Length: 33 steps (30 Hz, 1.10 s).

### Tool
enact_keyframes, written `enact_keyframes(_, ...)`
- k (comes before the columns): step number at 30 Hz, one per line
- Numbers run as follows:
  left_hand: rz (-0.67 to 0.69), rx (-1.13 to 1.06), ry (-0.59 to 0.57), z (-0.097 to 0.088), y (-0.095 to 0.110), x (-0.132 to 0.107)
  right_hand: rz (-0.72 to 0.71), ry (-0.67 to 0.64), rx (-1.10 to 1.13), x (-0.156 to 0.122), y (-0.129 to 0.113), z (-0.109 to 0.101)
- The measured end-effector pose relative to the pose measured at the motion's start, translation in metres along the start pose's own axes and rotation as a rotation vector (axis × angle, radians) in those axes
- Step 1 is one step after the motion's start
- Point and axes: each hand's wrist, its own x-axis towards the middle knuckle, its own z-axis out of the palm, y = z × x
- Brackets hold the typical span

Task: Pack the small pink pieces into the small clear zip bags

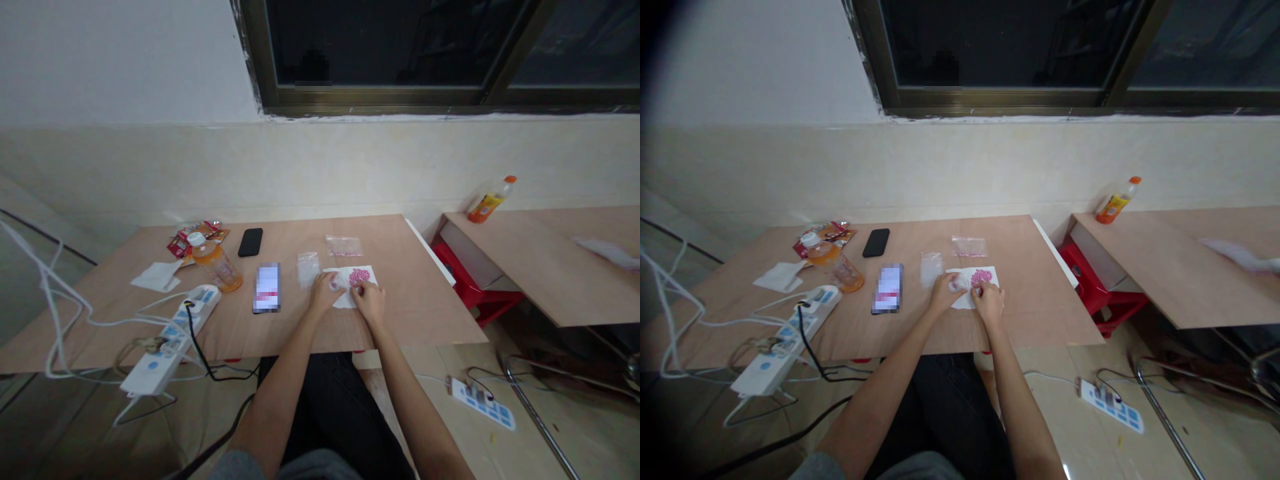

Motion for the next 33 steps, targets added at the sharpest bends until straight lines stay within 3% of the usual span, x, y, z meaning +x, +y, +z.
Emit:
enact_keyframes(8,0.036,-0.025,0.016,0.004,-0.005,0.0,0.017,0.085,0.259,0.008,0.001,0.007)
enact_keyframes(13,0.04,-0.03,0.03,0.003,-0.002,0.0,-0.102,0.025,0.352,0.022,-0.009,0.01)
enact_keyframes(16,0.032,-0.041,0.03,0.003,-0.003,0.0,-0.129,-0.016,0.326,0.022,-0.008,0.008)
enact_keyframes(22,0.021,-0.056,0.029,0.003,-0.005,-0.001,0.022,0.052,0.092,0.01,0.002,0.002)
enact_keyframes(33,0.034,-0.041,0.051,0.003,-0.005,-0.001,-0.008,-0.019,-0.075,0.007,-0.003,-0.002)
